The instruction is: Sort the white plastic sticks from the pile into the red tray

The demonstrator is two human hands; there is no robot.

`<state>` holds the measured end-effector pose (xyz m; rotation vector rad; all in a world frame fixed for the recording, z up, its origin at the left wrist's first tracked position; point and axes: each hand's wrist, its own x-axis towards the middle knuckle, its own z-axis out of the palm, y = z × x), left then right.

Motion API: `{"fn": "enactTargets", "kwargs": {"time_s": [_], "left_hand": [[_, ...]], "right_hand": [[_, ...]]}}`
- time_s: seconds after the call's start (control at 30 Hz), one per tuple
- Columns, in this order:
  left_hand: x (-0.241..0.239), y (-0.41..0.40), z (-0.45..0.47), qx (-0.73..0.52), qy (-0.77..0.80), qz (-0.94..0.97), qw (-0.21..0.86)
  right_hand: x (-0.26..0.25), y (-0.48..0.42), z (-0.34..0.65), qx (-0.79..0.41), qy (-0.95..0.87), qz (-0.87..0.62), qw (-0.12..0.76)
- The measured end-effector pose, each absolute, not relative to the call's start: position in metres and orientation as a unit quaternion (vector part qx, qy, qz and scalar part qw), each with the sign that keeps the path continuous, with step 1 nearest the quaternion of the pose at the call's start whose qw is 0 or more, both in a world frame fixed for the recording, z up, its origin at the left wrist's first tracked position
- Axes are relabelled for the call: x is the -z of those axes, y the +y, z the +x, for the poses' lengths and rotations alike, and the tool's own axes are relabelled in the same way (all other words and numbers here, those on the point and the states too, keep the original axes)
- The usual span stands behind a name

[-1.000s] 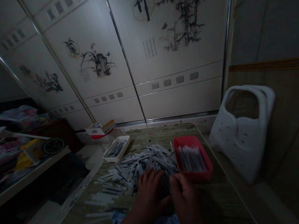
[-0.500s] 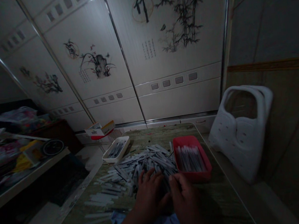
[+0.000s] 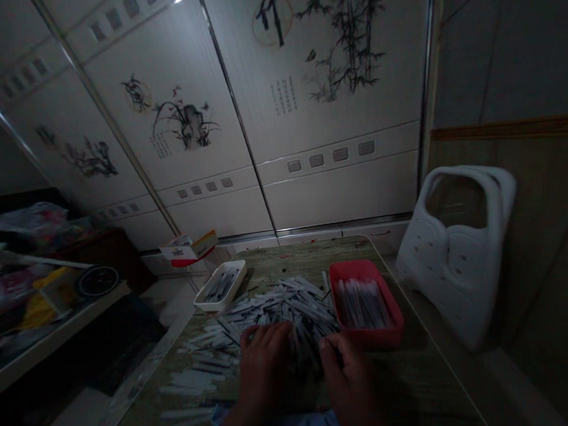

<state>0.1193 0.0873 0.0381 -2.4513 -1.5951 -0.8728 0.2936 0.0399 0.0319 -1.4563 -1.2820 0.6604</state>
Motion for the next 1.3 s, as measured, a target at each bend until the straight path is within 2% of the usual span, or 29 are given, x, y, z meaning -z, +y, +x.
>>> {"fn": "enactTargets", "kwargs": {"time_s": [0.17,0.33,0.57,0.63,0.77,1.07,1.3], "left_hand": [[-0.037,0.091,0.099,0.412,-0.547,-0.729,-0.007],[-0.037,0.084,0.093,0.537,-0.543,-0.592,-0.257],[-0.028,0.068,0.105,0.567,-0.454,-0.382,-0.572],[-0.023,0.065,0.108,0.551,-0.419,-0.366,-0.622],[-0.023,0.068,0.097,0.550,-0.397,-0.361,-0.640],[-0.030,0.098,0.030,0.695,-0.379,-0.215,-0.573],[-0.029,0.104,0.007,0.735,-0.370,-0.188,-0.536]], "right_hand": [[-0.017,0.043,0.292,-0.239,-0.590,-0.620,0.460],[0.002,0.043,0.284,-0.152,-0.680,-0.591,0.406],[0.013,0.038,0.276,-0.125,-0.752,-0.536,0.362],[0.015,0.039,0.274,-0.120,-0.759,-0.528,0.363],[0.025,0.043,0.276,-0.095,-0.742,-0.547,0.375],[0.019,0.043,0.276,-0.014,-0.716,-0.576,0.395],[-0.016,0.037,0.240,-0.083,-0.792,-0.536,0.279]]}}
